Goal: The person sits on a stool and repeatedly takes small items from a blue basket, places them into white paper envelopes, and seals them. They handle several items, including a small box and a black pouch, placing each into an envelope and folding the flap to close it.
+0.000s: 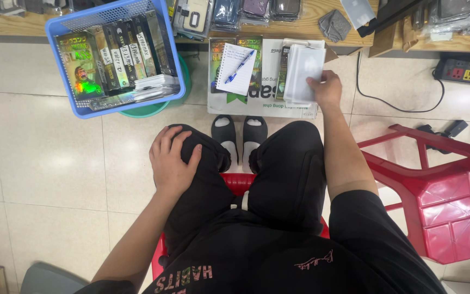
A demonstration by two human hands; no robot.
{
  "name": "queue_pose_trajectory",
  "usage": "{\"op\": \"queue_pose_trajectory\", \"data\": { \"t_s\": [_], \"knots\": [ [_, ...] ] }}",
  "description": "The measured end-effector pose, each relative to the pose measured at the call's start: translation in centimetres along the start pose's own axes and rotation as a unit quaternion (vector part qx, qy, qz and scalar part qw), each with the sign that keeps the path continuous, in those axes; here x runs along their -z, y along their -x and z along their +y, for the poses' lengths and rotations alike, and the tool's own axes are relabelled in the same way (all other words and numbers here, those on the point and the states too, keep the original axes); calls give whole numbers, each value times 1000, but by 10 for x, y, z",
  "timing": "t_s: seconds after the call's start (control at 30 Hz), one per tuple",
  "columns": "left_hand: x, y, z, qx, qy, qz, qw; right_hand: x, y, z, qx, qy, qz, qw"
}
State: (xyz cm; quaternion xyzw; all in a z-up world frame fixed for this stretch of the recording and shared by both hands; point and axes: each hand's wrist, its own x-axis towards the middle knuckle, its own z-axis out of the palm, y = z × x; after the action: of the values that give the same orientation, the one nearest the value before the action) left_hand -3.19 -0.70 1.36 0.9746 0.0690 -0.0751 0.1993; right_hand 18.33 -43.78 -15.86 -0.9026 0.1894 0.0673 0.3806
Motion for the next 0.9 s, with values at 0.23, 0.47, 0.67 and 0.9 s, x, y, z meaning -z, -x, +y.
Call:
{"op": "queue_pose_trajectory", "data": {
  "t_s": [0.23,0.47,0.67,0.9],
  "knots": [
    [-7,-1,-2,-23,16,38,999,39,25,5,-33,-273,102,956],
    [-17,-4,54,-84,310,62,945,60,166,-57,53,-476,-8,878],
    [14,21,135,-22,626,-155,764,38,322,-97,37,-435,-186,880],
    [14,86,99,26,585,-206,784,55,356,-38,81,-360,-232,900]
  ]
}}
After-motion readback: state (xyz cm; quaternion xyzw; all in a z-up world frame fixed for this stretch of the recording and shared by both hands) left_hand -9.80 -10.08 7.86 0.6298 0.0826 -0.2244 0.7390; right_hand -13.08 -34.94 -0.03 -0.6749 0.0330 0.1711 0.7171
